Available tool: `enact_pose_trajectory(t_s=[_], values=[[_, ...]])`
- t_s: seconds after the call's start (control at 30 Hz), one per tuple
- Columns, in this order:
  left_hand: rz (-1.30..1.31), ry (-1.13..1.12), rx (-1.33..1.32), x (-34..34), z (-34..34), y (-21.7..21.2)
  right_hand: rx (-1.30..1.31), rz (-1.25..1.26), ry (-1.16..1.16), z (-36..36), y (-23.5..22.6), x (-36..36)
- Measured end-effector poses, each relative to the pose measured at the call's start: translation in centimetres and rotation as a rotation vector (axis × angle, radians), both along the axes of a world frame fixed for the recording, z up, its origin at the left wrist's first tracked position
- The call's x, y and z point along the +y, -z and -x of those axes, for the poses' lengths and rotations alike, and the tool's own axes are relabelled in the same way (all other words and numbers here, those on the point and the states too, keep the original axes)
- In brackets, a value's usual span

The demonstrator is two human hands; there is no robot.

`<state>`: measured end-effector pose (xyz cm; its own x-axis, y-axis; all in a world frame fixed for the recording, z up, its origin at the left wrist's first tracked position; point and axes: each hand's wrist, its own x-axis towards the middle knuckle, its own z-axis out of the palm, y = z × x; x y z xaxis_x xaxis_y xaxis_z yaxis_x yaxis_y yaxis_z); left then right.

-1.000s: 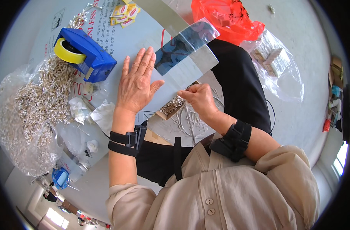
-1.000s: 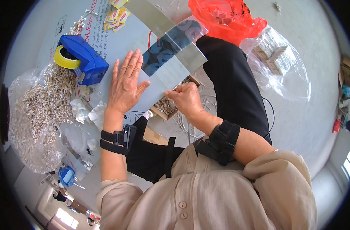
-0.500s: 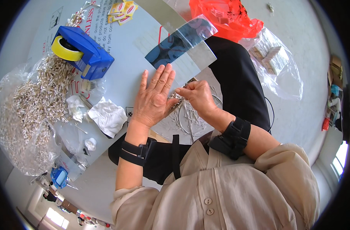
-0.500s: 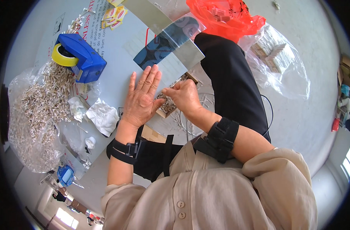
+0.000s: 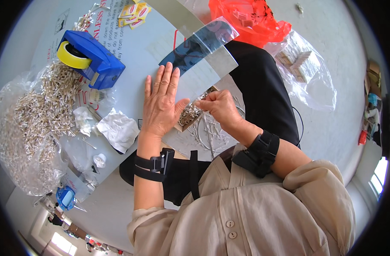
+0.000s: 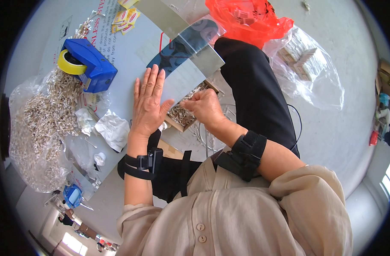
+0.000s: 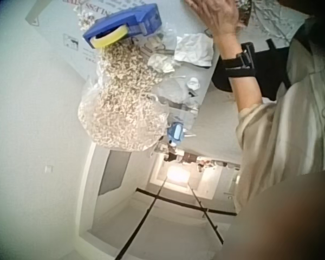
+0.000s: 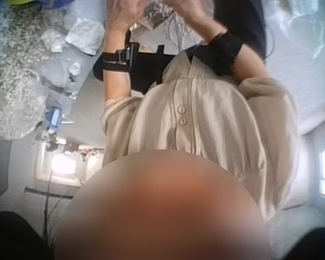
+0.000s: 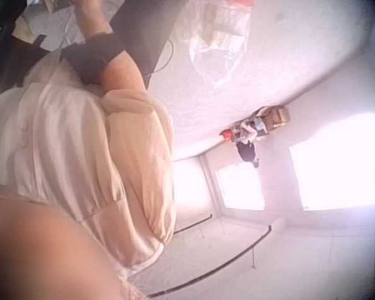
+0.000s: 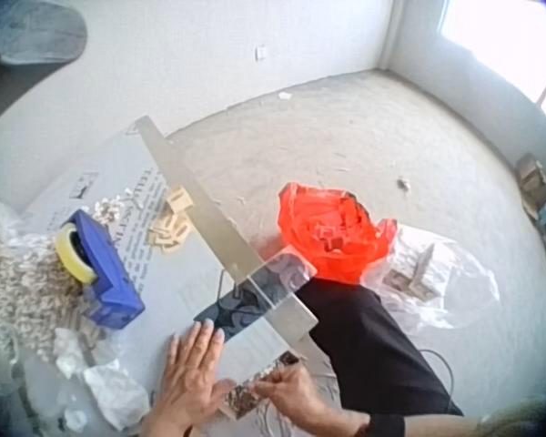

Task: Packaging small metal components by placing them on adhesive strips and cutting the strips to size.

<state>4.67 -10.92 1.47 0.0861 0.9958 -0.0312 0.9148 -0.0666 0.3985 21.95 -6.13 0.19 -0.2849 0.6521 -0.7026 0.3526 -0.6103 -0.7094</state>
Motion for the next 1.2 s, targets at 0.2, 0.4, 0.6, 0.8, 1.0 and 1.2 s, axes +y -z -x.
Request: enact_pose_trajectory(t_s=[0.2, 0.4, 0.6, 0.8, 1.0, 1.2], values=[[0.184, 0.165, -0.017, -1.6, -2.3, -0.9, 0.019, 0.000, 0.030, -0.5, 0.1, 0.1], [0.129, 0.021, -0.115, -1.4, -2.3, -1.3, 0.026, 0.015, 0.032, -0.2, -0.5, 0.0], [-0.056, 0.058, -0.244, -3.1, -2.9, -1.3, -0.014, 0.063, -0.011, -0.8, -0.4, 0.2], [0.244, -0.766, -1.051, -4.4, -7.2, -0.4, -0.005, 0.126, 0.007, -1.0, -1.6, 0.1], [0.219, -1.420, -2.205, -2.5, -10.2, 1.2, 0.003, 0.138, 0.017, -0.9, -3.0, 0.4], [0.158, -1.548, -2.085, -0.7, -10.7, 1.5, -0.022, 0.061, -0.040, -0.7, -3.5, 0.9]])
